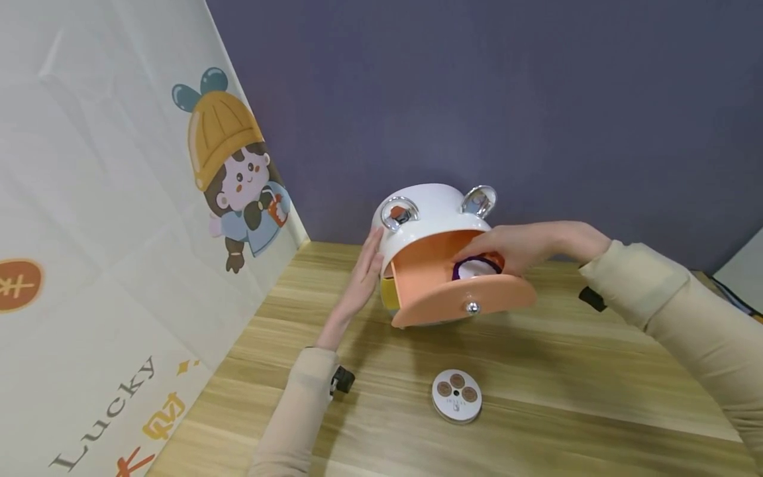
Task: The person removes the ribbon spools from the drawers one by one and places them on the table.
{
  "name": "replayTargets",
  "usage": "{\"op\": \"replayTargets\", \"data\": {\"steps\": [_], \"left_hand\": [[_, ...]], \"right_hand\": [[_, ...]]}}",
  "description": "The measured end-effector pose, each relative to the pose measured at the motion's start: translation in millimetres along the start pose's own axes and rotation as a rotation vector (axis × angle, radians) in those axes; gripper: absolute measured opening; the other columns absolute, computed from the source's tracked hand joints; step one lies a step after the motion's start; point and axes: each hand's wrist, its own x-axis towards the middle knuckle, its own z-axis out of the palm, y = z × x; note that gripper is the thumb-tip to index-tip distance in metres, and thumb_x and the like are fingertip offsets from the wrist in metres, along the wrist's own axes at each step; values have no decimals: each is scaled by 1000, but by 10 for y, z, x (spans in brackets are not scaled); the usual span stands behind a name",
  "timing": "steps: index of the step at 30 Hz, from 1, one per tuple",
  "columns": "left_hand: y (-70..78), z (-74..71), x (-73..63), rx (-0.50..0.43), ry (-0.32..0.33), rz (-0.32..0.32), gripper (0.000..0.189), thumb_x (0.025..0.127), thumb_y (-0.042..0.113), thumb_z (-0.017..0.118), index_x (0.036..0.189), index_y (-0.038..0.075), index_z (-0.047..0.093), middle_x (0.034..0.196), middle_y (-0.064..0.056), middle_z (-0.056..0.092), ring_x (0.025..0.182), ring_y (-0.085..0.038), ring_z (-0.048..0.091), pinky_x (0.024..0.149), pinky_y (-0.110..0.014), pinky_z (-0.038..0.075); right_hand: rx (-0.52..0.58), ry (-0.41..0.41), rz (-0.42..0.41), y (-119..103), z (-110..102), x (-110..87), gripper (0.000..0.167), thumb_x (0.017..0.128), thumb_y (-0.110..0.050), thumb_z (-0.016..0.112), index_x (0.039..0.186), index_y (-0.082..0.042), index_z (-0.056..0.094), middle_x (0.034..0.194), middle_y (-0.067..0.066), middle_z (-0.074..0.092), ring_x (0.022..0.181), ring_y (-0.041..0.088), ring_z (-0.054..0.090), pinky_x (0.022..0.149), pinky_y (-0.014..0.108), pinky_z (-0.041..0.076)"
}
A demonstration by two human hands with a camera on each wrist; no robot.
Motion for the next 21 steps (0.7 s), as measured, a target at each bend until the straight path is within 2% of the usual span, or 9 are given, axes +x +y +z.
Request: {"op": "replayTargets", "data": {"steps": [7, 14, 18, 21], "left_hand": [[12, -9, -4, 16, -4, 2, 53, 109, 22, 28, 160, 11, 14, 169, -13, 2, 157, -28, 2, 127, -52, 5], [4, 0, 1, 4, 0, 6, 53, 109, 21, 28, 160, 11, 15, 169, -12, 3, 157, -29, 2, 127, -53, 5], [3, 7, 3, 0, 8, 7, 53, 109, 21, 29, 160, 11, 15, 169, -11, 3, 157, -29, 3, 127, -53, 5], [5, 10, 2, 1, 11, 5, 53, 109, 21, 29, 160, 12, 15, 169, -11, 3, 157, -29, 3, 127, -53, 5]], "right_hand": [[9, 33, 26, -27, 3, -6, 60, 86, -31, 76, 139, -11, 56, 125, -6, 64, 108, 12, 59, 91, 31, 52], [46, 10, 96, -58, -78, -99, 71, 85, -34, 78, 146, -13, 49, 131, -2, 60, 104, 15, 55, 83, 28, 51], [63, 16, 103, -77, -151, -173, 73, 84, -32, 79, 147, -13, 47, 138, 2, 57, 113, 17, 57, 92, 34, 56], [85, 27, 114, -97, -217, -245, 72, 83, -24, 79, 147, -12, 47, 142, 5, 55, 123, 20, 57, 99, 40, 55]]}}
